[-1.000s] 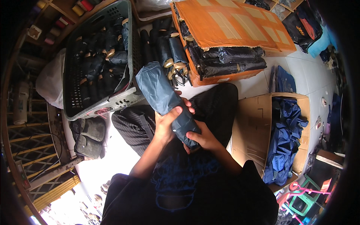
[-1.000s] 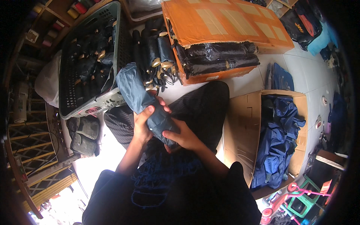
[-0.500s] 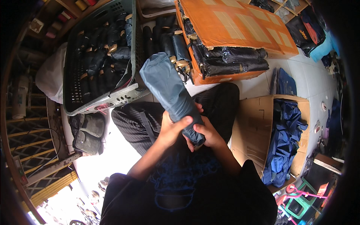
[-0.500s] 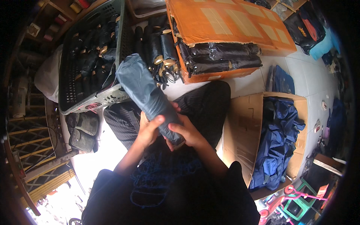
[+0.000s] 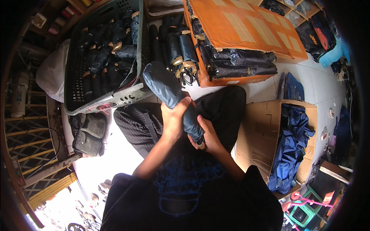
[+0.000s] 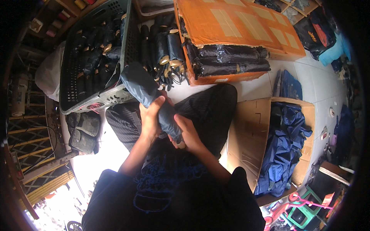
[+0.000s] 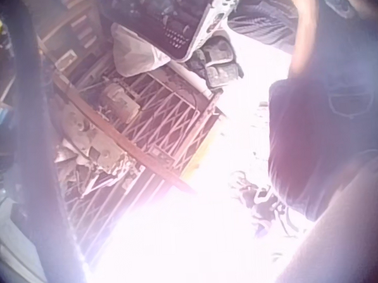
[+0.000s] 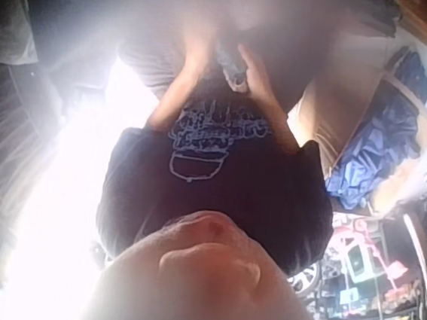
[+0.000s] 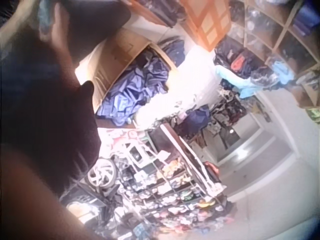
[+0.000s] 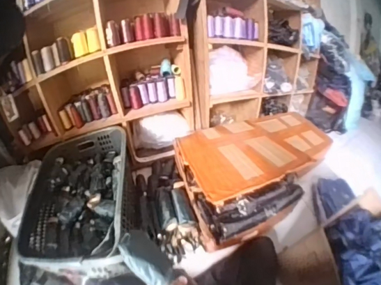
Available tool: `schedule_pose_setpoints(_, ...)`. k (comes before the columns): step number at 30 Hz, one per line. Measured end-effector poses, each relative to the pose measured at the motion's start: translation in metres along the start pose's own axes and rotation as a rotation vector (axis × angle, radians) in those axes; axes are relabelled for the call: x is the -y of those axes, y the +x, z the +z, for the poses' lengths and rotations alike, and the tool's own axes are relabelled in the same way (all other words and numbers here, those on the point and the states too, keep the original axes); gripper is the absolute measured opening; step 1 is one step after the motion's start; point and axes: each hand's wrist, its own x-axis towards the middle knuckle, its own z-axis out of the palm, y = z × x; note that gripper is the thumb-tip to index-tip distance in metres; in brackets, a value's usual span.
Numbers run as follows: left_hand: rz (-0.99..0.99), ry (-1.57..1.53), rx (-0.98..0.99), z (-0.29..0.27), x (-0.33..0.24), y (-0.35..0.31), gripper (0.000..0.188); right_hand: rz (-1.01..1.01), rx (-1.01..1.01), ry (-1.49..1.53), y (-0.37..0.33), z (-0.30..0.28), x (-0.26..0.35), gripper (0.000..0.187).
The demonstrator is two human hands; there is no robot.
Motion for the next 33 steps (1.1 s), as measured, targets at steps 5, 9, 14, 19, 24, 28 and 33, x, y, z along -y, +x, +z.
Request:
schedule_pose_setpoints(5, -0.12, 0.049, -0.021, -0.001, 0.011, -0.006, 0.026, 0.014, -0.179, 0.152, 0.004, 0.013, -0.012, 0.05)
schedule_pose_setpoints(9, -0.071, 0.099, -0.042, 0.0, 0.016, -0.01, 0.041, 0.026, -0.178, 0.246, 0.008, 0.016, -0.003, 0.051)
schedule_pose_setpoints(14, -0.171, 0.032, -0.027, -0.012, 0.006, 0.005, 0.05, -0.304, -0.16, -0.195, 0.012, 0.009, -0.003, 0.053)
schedule_pose_setpoints(19, -0.054, -0.087, 0.246, -0.018, -0.002, 0.007, 0.053, -0.112, 0.27, 0.089, 0.003, -0.001, 0.004, 0.063)
schedule_pose_setpoints(24, -0.073, -0.053, 0.136, -0.005, 0.001, 0.0, 0.039, -0.088, -0.063, 0.48, 0.01, 0.011, 0.001, 0.076)
schedule_pose_setpoints(28, -0.022, 0.031, -0.01, 0.0, 0.021, -0.013, 0.041, -0.202, -0.244, 0.542, 0.014, 0.003, -0.013, 0.067)
schedule_pose_setpoints(33, -0.195, -0.034, 0.014, -0.004, 0.047, -0.035, 0.038, -0.166, -0.555, 0.577, 0.006, 0.029, 0.005, 0.053)
